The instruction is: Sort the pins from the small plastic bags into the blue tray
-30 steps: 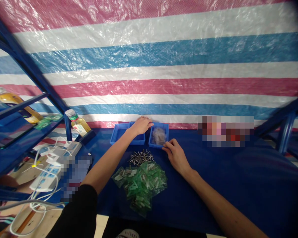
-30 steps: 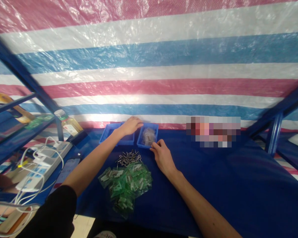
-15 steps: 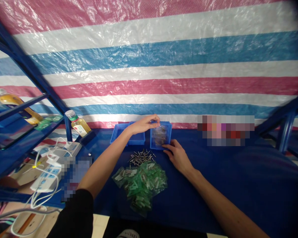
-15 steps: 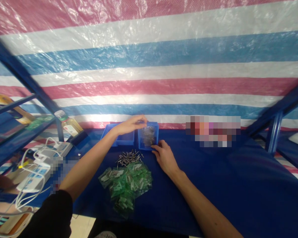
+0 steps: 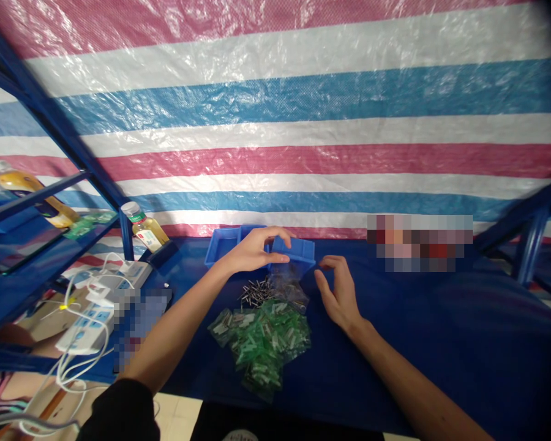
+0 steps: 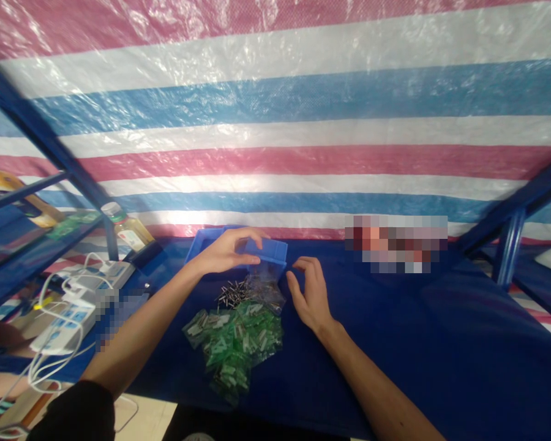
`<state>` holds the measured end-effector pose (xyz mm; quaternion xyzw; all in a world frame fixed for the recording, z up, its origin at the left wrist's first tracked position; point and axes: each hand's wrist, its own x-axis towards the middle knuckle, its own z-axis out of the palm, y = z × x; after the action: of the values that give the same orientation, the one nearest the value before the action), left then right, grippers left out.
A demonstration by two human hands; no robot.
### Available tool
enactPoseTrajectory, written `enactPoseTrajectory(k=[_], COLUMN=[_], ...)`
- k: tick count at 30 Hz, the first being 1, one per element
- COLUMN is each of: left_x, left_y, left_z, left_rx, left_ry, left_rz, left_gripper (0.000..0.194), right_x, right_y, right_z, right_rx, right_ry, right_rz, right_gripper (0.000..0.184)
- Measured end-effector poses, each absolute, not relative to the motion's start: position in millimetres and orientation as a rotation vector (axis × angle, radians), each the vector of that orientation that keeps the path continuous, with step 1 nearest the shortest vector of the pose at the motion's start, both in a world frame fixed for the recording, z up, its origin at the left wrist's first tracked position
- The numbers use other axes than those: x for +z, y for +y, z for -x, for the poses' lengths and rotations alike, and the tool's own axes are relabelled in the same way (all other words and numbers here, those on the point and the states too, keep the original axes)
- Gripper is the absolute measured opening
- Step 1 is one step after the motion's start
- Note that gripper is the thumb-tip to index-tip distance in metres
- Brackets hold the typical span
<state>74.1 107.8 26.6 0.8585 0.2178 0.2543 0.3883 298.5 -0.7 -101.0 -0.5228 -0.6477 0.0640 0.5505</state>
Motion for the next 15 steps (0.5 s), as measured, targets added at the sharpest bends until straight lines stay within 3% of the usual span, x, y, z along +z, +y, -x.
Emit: enactPoseTrajectory(k=[7, 15], left_x=[21, 30], left_y=[107, 111], left_z=[-75, -77], left_rx=[0.668, 0.772], left_ry=[0.639, 0.629], left_rz=[-2.08, -2.032], left_gripper=[0.031, 0.031], right_x=[-123, -130], right_y=[12, 19], right_z=[-295, -301], right_rx=[0.58, 0.782], right_ry=[-1.375, -1.366], right_rz=[1.37, 1.389], right_gripper=[0.052, 0.059])
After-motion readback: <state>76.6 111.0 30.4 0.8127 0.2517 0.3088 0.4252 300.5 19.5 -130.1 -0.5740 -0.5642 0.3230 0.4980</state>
